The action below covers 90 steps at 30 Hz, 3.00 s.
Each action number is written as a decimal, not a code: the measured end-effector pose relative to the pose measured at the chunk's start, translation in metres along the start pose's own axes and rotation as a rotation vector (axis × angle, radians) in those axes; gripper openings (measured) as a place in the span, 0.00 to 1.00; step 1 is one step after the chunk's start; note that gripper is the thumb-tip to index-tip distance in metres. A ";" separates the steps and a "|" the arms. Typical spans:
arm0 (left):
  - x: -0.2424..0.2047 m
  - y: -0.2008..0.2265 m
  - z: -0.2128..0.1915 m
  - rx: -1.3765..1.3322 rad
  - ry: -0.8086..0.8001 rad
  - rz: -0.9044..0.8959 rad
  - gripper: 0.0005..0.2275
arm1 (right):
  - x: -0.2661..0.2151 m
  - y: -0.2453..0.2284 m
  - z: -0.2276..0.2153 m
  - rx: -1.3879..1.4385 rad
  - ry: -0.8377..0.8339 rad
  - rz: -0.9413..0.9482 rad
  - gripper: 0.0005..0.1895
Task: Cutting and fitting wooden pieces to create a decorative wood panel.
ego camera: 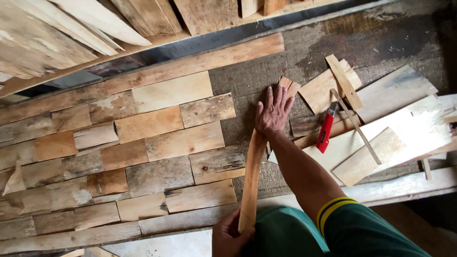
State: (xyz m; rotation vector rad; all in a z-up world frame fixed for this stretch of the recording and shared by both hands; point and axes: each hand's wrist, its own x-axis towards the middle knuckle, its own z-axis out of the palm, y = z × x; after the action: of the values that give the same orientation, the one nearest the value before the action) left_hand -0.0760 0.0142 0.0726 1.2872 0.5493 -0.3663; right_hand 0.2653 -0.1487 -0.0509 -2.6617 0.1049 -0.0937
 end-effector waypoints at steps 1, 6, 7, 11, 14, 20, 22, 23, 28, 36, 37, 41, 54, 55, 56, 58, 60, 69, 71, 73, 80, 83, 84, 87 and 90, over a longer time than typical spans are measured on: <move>0.007 -0.007 -0.013 0.001 -0.002 0.017 0.29 | 0.005 -0.002 0.000 0.004 0.014 -0.008 0.36; 0.007 -0.058 -0.063 0.499 0.264 0.021 0.23 | -0.002 0.010 0.012 0.022 0.047 -0.046 0.36; 0.012 -0.065 -0.068 0.500 0.266 0.021 0.23 | 0.000 0.012 0.011 0.024 0.046 -0.047 0.36; 0.021 -0.075 -0.083 -0.392 0.376 -0.193 0.22 | 0.007 0.017 0.000 0.051 0.047 -0.052 0.35; 0.006 -0.058 -0.086 -0.397 0.388 -0.192 0.22 | 0.014 0.020 -0.018 0.041 0.001 -0.003 0.35; -0.032 -0.008 -0.085 -0.502 0.287 -0.067 0.24 | 0.038 0.021 -0.012 -0.017 -0.113 0.032 0.39; -0.042 0.012 -0.074 -0.612 0.224 -0.054 0.26 | 0.033 0.019 -0.009 -0.020 -0.138 0.029 0.40; -0.043 0.015 -0.068 -0.659 0.241 -0.080 0.27 | 0.032 0.017 -0.011 -0.021 -0.124 0.019 0.40; -0.055 0.007 -0.067 -0.526 0.206 -0.098 0.30 | 0.024 0.012 -0.012 -0.008 -0.096 0.022 0.39; -0.064 0.024 -0.037 0.074 -0.059 -0.101 0.28 | 0.029 0.006 -0.020 -0.020 -0.103 0.031 0.37; -0.064 0.020 -0.037 0.072 -0.055 -0.105 0.28 | 0.029 0.005 -0.020 -0.020 -0.108 0.030 0.37; -0.067 0.007 -0.037 0.160 -0.113 -0.045 0.27 | 0.024 0.004 -0.018 -0.018 -0.102 0.029 0.36; -0.059 0.006 -0.100 -0.460 0.146 -0.093 0.28 | 0.041 0.075 -0.010 0.361 0.067 -0.231 0.26; -0.057 0.017 -0.101 -0.460 0.140 -0.092 0.28 | 0.031 0.070 -0.035 0.358 0.072 -0.230 0.26; -0.055 0.028 -0.101 -0.476 0.121 -0.057 0.27 | 0.021 0.064 -0.060 0.489 -0.025 -0.277 0.27; -0.046 0.034 -0.112 -0.495 0.093 -0.009 0.27 | 0.004 0.048 -0.106 0.616 -0.110 -0.333 0.27; -0.038 0.021 -0.130 -0.590 0.121 0.021 0.24 | -0.018 0.031 -0.146 0.609 -0.536 -0.460 0.46; 0.005 -0.020 -0.156 -1.069 -0.009 0.025 0.22 | -0.080 -0.009 -0.136 0.026 -0.449 -0.835 0.10; -0.001 0.009 -0.130 -0.955 -0.036 0.025 0.27 | -0.069 -0.012 -0.131 0.021 -0.481 -0.822 0.11; -0.006 0.023 -0.113 -0.840 -0.057 0.025 0.33 | -0.059 -0.012 -0.123 0.020 -0.516 -0.810 0.11; 0.006 -0.010 -0.098 -0.346 0.329 0.210 0.22 | -0.039 -0.010 -0.070 0.014 -0.640 -0.740 0.20; 0.006 -0.002 -0.085 -0.420 0.407 0.206 0.18 | -0.036 -0.010 -0.045 -0.024 -0.429 -0.645 0.35; 0.003 0.000 -0.082 -0.472 0.442 0.197 0.18 | -0.038 -0.010 -0.036 -0.036 -0.350 -0.605 0.41; 0.004 -0.001 -0.080 -0.545 0.439 0.224 0.18 | -0.048 -0.017 -0.025 -0.110 -0.380 -0.349 0.37; 0.000 0.006 -0.072 -0.518 0.464 0.232 0.18 | -0.054 -0.030 -0.038 -0.096 -0.355 -0.319 0.34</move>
State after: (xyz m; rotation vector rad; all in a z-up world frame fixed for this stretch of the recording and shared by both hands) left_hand -0.0859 0.0850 0.0647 0.9112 0.8124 0.2687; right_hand 0.2098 -0.1347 -0.0066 -2.7213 -0.4405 0.2876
